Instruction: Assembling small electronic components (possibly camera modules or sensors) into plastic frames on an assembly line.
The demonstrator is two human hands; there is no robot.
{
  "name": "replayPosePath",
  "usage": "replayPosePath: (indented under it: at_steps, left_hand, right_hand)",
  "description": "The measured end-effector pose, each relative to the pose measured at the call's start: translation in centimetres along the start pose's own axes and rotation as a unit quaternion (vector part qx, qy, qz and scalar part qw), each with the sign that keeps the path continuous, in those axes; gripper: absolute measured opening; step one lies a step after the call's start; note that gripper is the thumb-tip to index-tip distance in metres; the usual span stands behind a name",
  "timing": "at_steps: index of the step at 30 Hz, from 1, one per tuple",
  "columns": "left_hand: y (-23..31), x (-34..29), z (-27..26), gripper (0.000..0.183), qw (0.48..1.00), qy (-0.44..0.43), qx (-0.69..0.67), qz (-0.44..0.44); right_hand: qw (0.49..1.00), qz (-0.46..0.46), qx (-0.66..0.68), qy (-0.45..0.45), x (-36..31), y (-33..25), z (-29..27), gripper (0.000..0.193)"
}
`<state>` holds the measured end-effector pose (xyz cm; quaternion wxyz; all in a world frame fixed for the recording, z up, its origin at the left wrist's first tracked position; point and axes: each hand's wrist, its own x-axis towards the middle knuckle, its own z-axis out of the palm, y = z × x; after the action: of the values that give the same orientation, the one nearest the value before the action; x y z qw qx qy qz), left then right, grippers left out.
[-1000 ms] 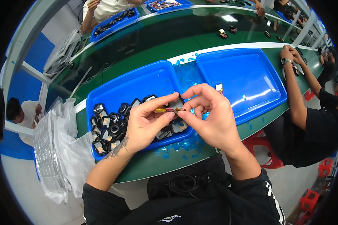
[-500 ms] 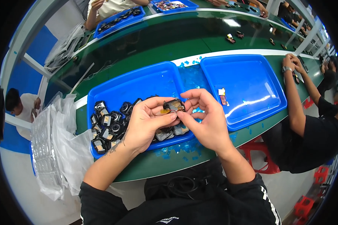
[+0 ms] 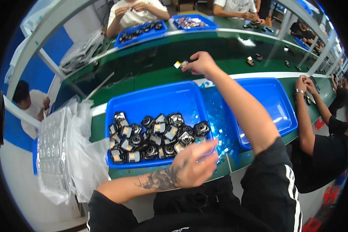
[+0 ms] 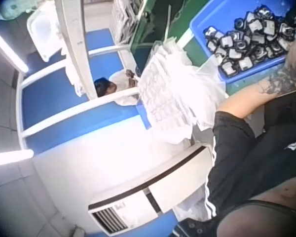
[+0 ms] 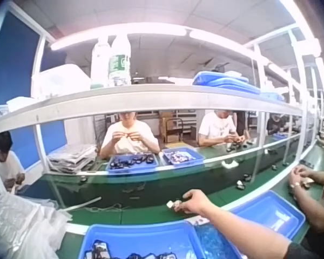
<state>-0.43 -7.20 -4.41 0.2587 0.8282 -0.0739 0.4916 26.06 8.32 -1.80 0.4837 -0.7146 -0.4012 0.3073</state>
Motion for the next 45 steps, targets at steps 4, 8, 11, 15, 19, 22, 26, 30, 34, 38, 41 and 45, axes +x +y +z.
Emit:
replayPosePath:
  at_steps: [4,8,11,15,19,22,26,30,34,38,41,45]
  left_hand:
    - [0.0,-0.7,1.2,0.046,0.962,-0.131,0.017,0.241]
    - [0.6,-1.5,1.6,0.050,0.960,-0.166,-0.022,0.224]
    - [0.4,-1.7,1.7,0.051,0.963,-0.171,-0.036,0.207]
    - [0.3,-1.6,1.6,0.049,0.965,-0.151,-0.085,0.196]
    - [0.4,-1.3,1.5,0.045,0.970,-0.123,-0.085,0.193]
    - [0.5,-0.9,1.1,0.045,0.974,-0.103,-0.049,0.196]
    - [0.9,-0.8,0.4,0.042,0.991,-0.071,-0.116,0.012]
    - [2.6,-1.2,0.9,0.038,0.918,0.080,-0.244,-0.301]
    - [0.9,0.1,-1.1,0.081,0.698,0.115,-0.486,-0.513]
    - [0.3,1.8,-1.6,0.080,0.590,0.006,-0.569,-0.573]
    - [1.2,2.5,-1.6,0.057,0.593,0.011,-0.546,-0.591]
    - [0.9,2.9,-1.9,0.026,0.626,0.054,-0.553,-0.547]
  right_hand:
    - [0.968,0.000,-0.236,0.084,4.0,4.7,0.0,0.063]
    - [0.986,0.049,-0.145,0.061,3.5,3.8,0.0,0.055]
    - [0.981,-0.022,-0.175,0.084,2.6,3.1,0.2,0.045]
    - [0.976,-0.159,-0.149,-0.020,-1.7,-0.6,1.7,0.025]
    - [0.879,-0.304,-0.231,-0.287,-10.4,-4.4,8.4,0.036]
    - [0.824,-0.270,-0.393,-0.306,-13.3,-4.1,12.1,0.037]
    - [0.870,-0.194,-0.321,-0.318,-13.2,-4.8,11.6,0.047]
    - [0.912,-0.280,-0.260,-0.152,-14.8,-4.3,9.0,0.030]
    - [0.912,-0.390,-0.114,-0.062,-20.4,-4.9,1.4,0.015]
    - [0.907,-0.399,-0.115,-0.069,-25.3,-2.0,-2.7,0.025]
    - [0.918,-0.373,-0.045,-0.131,-25.9,-1.3,-4.6,0.026]
    - [0.974,-0.164,-0.131,0.080,-22.8,1.7,-8.7,0.018]
